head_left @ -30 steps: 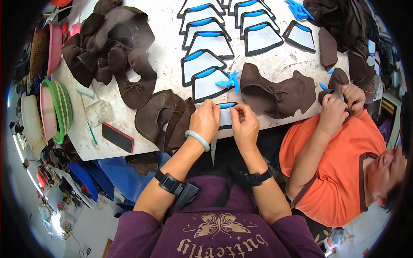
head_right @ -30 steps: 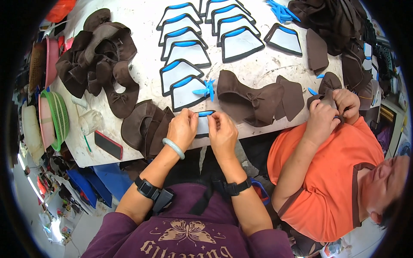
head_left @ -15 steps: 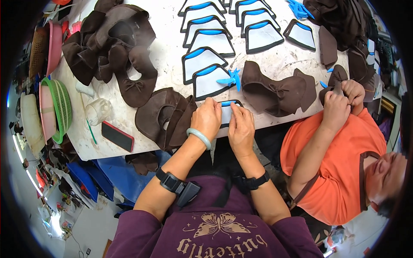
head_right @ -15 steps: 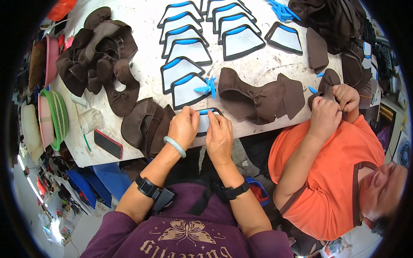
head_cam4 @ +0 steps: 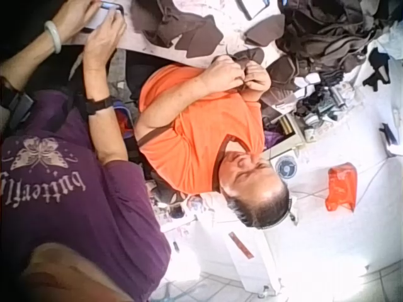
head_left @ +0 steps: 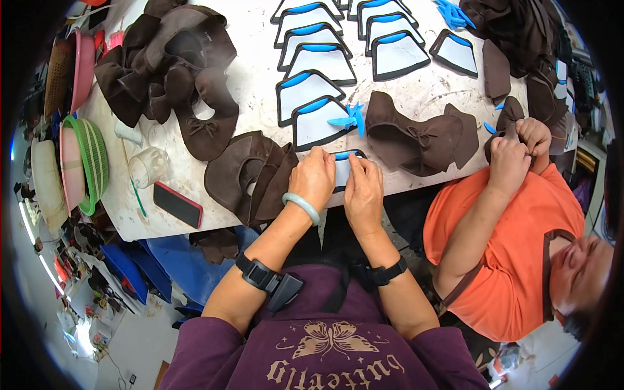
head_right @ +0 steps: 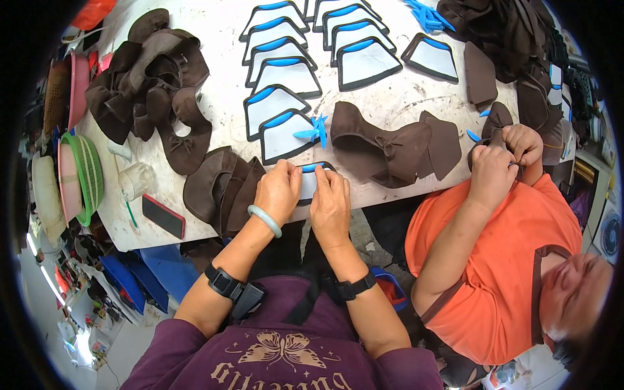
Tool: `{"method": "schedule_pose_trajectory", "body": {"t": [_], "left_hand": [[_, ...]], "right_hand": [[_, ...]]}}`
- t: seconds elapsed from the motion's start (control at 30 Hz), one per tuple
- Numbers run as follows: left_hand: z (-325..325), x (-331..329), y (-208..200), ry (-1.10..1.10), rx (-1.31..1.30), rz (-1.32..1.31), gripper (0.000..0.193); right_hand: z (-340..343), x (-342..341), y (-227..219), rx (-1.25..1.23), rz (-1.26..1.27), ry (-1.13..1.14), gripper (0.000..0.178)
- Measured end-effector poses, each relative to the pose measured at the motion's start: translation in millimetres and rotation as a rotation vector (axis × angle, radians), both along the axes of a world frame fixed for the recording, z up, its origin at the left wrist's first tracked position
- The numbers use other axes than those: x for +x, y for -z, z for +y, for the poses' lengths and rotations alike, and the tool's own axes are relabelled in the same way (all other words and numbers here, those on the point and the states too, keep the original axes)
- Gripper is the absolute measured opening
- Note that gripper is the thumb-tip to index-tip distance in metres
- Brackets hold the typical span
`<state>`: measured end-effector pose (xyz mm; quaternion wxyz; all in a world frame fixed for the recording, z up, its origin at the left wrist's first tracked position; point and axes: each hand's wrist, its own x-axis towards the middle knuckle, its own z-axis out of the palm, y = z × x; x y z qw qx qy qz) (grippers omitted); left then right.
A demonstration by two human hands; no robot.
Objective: The recorder is seen assembling shoe components by fitting together different parts and applying pressure.
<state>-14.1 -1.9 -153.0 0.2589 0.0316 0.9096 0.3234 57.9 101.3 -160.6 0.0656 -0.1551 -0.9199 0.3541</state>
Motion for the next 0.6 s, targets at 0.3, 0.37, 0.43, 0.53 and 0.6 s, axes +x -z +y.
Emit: {"method": "schedule_pose_trajectory", "body": {"t": [0.3,0.37,0.43,0.53,0.6], "left_hand": [[0.5,1.6,2.1,-0.031,0.019,0.050,0.022],[0.1,1.6,2.0,-0.028,0.020,0.051,0.022],[0.5,1.7,2.9,-0.023,0.020,0.055,0.022],[0.6,1.8,3.9,-0.012,0.020,0.064,0.021],[0.2,2.1,4.7,-0.006,0.022,0.068,0.021]], "right_hand": [[1.0,3.2,4.3,0.010,0.004,-0.037,0.046],[0.4,3.5,4.5,0.012,0.013,-0.042,0.046],[-0.1,2.3,2.1,0.029,0.024,-0.018,0.036],[-1.3,3.8,2.9,0.023,0.030,-0.009,0.038],[-2.3,3.4,2.6,0.018,0.022,-0.007,0.038]]}}
